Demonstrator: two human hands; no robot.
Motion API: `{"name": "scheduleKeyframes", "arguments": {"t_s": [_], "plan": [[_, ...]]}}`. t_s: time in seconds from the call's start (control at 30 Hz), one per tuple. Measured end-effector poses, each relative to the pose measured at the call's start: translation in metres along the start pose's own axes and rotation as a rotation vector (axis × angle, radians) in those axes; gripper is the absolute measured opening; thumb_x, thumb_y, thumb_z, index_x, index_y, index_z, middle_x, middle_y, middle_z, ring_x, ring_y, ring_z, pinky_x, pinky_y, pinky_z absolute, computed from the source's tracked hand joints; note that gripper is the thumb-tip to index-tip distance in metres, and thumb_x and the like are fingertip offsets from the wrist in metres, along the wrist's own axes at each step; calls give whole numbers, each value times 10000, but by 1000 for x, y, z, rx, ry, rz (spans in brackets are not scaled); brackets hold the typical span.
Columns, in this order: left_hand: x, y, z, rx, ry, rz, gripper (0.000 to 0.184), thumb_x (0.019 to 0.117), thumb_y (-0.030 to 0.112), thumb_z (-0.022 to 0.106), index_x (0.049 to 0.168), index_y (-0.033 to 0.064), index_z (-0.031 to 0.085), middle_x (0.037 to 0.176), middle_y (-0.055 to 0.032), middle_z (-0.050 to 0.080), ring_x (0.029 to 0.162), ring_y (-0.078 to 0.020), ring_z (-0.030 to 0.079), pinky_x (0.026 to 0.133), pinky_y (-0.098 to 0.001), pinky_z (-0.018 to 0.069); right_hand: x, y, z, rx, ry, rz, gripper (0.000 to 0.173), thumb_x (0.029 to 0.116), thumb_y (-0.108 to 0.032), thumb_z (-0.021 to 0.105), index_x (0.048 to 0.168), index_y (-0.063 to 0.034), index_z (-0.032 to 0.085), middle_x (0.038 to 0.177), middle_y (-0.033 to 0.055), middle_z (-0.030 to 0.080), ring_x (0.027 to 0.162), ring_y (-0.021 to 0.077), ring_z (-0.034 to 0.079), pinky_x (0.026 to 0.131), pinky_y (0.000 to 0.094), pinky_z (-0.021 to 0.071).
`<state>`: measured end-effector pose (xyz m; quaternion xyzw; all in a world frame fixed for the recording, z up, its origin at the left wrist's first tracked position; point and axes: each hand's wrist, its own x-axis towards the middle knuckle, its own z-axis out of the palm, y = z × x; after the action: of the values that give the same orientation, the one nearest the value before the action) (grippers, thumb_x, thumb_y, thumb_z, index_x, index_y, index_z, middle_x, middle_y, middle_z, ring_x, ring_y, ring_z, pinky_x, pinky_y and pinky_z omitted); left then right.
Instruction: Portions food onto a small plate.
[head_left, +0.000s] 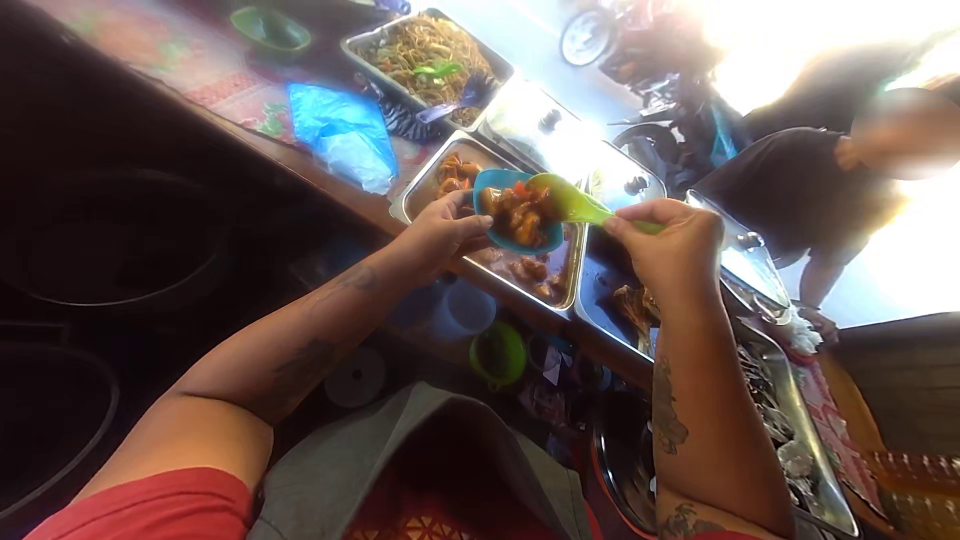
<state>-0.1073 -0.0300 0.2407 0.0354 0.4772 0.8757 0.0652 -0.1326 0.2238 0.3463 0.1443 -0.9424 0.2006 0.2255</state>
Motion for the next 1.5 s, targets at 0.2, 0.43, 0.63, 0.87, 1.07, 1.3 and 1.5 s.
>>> {"name": "scheduleKeyframes", "arguments": {"t_s": [0.2, 0.43, 0.63, 0.87, 1.07, 1.3, 1.5], "plan": [[-2, 0, -4, -42, 5, 2, 411, 1018, -11, 543, 1410, 50, 436, 1184, -108, 639, 973, -162, 701, 872, -299, 597, -7, 3, 5, -128, 203, -333, 111, 918, -158, 767, 951, -56, 791, 926, 145, 738, 899, 310, 697, 799, 502, 540], [-4, 2, -8, -14, 33, 53, 380, 1022, -12, 534, 1389, 43, 452, 1167, -105, 653, 966, -162, 706, 869, -302, 599, 17, 17, 7, -377, -49, 75, 170, 961, -145, 688, 1038, -13, 764, 1077, 245, 718, 1068, 449, 668, 900, 676, 480], [-11, 6, -8, 5, 66, 63, 365, 1018, -16, 540, 1370, 46, 466, 1162, -110, 655, 979, -172, 706, 880, -312, 599, 22, 56, 59, -613, -184, -65, 151, 955, -42, 607, 980, 24, 740, 1029, 260, 713, 1043, 464, 674, 854, 650, 501], [-19, 9, -12, 8, 105, 65, 382, 1013, -24, 541, 1379, 53, 468, 1149, -103, 658, 939, -156, 709, 847, -287, 604, 38, 61, 26, -377, -406, 333, 220, 926, -269, 774, 1039, -81, 783, 1091, 251, 716, 1096, 489, 638, 893, 735, 454], [-22, 12, -13, 29, 116, 69, 371, 1019, -20, 528, 1375, 65, 469, 1151, -89, 660, 943, -142, 704, 846, -276, 599, 40, 80, 22, -245, -438, 351, 194, 891, -257, 830, 988, -92, 796, 1037, 208, 729, 1072, 435, 642, 926, 705, 448], [-21, 13, -13, 38, 150, 79, 392, 1021, -16, 528, 1398, 62, 458, 1178, -86, 648, 965, -142, 704, 867, -277, 598, 19, 43, -9, -299, -151, 119, 189, 938, -217, 744, 1023, -51, 777, 1030, 256, 723, 1009, 489, 664, 846, 729, 455], [-22, 13, -18, 30, 139, 105, 393, 1024, -18, 517, 1404, 64, 458, 1164, -89, 662, 970, -157, 712, 876, -296, 603, -7, 15, -9, -442, -240, -206, 79, 922, -119, 740, 941, -46, 764, 962, 218, 716, 919, 454, 679, 789, 692, 488]]}}
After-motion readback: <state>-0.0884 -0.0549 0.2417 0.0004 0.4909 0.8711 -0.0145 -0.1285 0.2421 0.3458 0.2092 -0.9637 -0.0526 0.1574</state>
